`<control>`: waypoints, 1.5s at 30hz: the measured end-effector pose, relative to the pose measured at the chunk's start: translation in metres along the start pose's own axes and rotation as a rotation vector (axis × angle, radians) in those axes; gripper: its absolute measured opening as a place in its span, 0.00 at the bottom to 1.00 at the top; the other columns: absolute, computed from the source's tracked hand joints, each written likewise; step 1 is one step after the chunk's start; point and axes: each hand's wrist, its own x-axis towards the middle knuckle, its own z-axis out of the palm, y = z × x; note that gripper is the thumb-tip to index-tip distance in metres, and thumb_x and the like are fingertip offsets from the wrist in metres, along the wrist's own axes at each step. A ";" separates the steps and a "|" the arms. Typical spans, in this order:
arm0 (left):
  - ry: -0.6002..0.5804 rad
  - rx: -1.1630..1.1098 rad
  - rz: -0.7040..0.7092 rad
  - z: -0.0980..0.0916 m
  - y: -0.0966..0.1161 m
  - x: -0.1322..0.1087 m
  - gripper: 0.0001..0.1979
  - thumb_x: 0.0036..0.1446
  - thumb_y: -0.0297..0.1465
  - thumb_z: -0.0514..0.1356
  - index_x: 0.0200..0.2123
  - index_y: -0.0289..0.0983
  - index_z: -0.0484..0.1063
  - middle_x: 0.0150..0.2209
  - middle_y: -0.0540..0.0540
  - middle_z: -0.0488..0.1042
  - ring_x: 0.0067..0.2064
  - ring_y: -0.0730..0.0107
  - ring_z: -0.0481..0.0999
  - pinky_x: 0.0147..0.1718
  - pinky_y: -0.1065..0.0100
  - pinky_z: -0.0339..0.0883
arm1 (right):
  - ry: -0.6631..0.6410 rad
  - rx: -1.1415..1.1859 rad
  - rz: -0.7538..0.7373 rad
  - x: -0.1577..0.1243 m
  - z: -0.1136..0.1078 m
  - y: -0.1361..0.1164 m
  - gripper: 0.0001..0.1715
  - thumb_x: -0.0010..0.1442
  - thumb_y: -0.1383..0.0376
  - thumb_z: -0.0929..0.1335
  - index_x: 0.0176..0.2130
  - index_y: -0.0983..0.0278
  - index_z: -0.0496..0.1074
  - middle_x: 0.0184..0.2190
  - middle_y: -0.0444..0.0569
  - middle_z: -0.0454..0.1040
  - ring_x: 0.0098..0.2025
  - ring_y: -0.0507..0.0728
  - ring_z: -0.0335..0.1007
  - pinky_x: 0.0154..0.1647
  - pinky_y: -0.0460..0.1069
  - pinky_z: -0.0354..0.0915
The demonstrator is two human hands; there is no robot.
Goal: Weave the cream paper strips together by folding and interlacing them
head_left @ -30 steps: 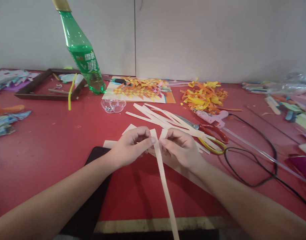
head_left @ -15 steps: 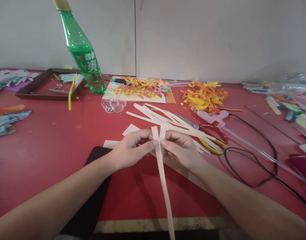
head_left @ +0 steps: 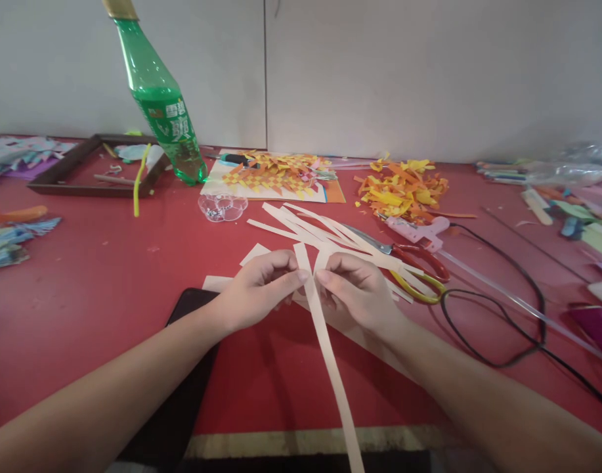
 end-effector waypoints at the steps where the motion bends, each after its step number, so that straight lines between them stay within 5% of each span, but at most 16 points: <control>1: -0.010 0.010 0.016 0.000 0.001 0.000 0.10 0.60 0.33 0.58 0.29 0.34 0.70 0.22 0.53 0.67 0.23 0.80 0.66 0.22 0.77 0.60 | 0.003 0.006 0.000 0.000 0.000 0.000 0.12 0.61 0.64 0.69 0.26 0.64 0.69 0.18 0.40 0.69 0.18 0.47 0.62 0.19 0.43 0.60; 7: -0.082 0.069 0.010 0.000 0.002 -0.003 0.09 0.61 0.33 0.58 0.32 0.33 0.72 0.29 0.49 0.73 0.30 0.76 0.71 0.31 0.74 0.66 | -0.018 0.068 0.035 -0.001 0.001 0.002 0.12 0.61 0.64 0.69 0.27 0.64 0.70 0.19 0.40 0.70 0.19 0.47 0.62 0.21 0.44 0.60; 14: -0.071 0.008 0.062 0.000 -0.001 -0.001 0.12 0.60 0.37 0.60 0.30 0.35 0.70 0.24 0.51 0.70 0.24 0.78 0.67 0.24 0.75 0.62 | -0.075 0.091 0.059 -0.002 0.002 0.004 0.13 0.60 0.62 0.70 0.26 0.65 0.69 0.18 0.41 0.69 0.19 0.48 0.62 0.19 0.45 0.59; 22: -0.001 -0.041 0.036 0.000 -0.003 0.000 0.10 0.59 0.36 0.60 0.31 0.35 0.71 0.27 0.50 0.73 0.27 0.76 0.71 0.29 0.73 0.68 | -0.032 0.032 0.005 -0.001 0.003 0.001 0.13 0.61 0.63 0.69 0.25 0.64 0.68 0.18 0.41 0.69 0.20 0.48 0.62 0.21 0.45 0.61; 33: -0.105 0.078 0.010 -0.001 0.002 -0.003 0.11 0.60 0.36 0.59 0.30 0.34 0.70 0.29 0.48 0.74 0.32 0.73 0.74 0.39 0.68 0.70 | -0.060 0.162 0.094 -0.001 0.001 0.006 0.13 0.60 0.60 0.70 0.28 0.65 0.71 0.20 0.43 0.71 0.20 0.48 0.63 0.20 0.45 0.59; 45: -0.036 0.038 0.048 0.000 -0.001 -0.001 0.12 0.59 0.38 0.61 0.29 0.35 0.71 0.28 0.49 0.73 0.29 0.75 0.72 0.32 0.72 0.69 | -0.029 0.101 0.041 -0.001 0.006 0.001 0.13 0.58 0.61 0.71 0.26 0.65 0.70 0.18 0.42 0.69 0.20 0.48 0.62 0.20 0.45 0.60</control>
